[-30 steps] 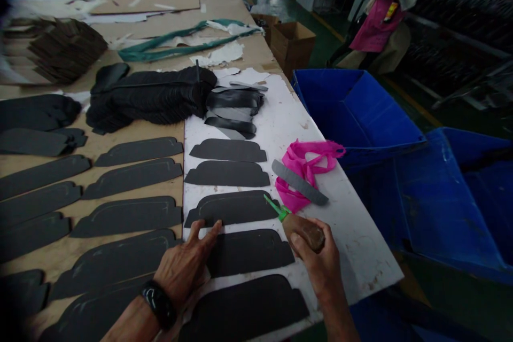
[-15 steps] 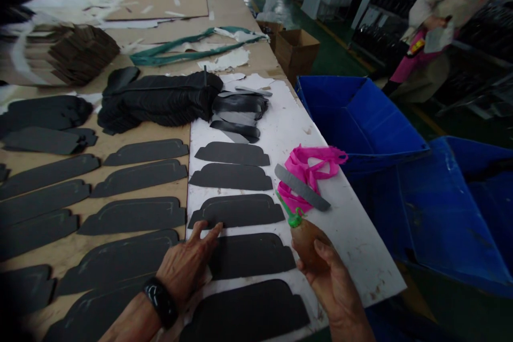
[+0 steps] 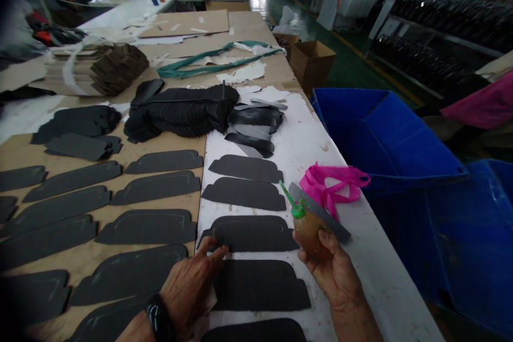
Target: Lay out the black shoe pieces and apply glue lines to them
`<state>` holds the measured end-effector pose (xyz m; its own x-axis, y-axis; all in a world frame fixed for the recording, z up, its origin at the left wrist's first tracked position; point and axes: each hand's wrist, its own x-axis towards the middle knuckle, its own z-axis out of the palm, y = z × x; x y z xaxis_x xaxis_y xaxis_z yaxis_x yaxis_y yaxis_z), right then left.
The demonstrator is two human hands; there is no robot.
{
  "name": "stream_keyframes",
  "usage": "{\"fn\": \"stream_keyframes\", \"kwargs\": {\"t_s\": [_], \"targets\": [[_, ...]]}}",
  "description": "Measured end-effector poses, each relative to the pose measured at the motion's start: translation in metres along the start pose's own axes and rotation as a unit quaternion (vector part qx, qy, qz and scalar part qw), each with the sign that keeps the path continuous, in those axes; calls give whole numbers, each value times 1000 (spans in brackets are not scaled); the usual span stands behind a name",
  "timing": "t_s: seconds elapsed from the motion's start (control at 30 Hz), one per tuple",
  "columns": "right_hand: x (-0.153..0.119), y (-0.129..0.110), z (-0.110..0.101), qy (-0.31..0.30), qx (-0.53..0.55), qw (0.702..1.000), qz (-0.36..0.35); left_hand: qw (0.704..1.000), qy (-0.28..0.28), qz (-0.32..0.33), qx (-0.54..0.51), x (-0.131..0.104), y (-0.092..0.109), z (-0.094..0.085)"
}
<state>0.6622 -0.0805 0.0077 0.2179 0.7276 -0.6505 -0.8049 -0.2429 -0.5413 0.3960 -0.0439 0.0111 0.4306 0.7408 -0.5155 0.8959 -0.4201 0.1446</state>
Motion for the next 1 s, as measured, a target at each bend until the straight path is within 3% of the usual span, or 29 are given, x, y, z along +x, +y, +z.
{"fn": "stream_keyframes", "kwargs": {"t_s": [0.3, 0.43, 0.6, 0.77, 0.87, 1.0], "targets": [[22, -10, 8, -37, -4, 999, 14, 1000, -5, -5, -16, 11, -6, -4], [24, -9, 7, -23, -4, 999, 25, 1000, 0, 0, 0, 7, -2, -9], [24, -8, 5, -1, -6, 1000, 27, 1000, -10, 0, 21, 4, 1, -36], [22, -8, 9, 9, -7, 999, 38, 996, -2, -41, 74, 34, -5, -60], [21, -6, 16, 11, -52, 998, 17, 996, -5, -48, 82, 51, -12, -58], [21, 2, 36, -17, -172, 984, -40, 996, -11, -47, 75, 52, -18, -48]]}}
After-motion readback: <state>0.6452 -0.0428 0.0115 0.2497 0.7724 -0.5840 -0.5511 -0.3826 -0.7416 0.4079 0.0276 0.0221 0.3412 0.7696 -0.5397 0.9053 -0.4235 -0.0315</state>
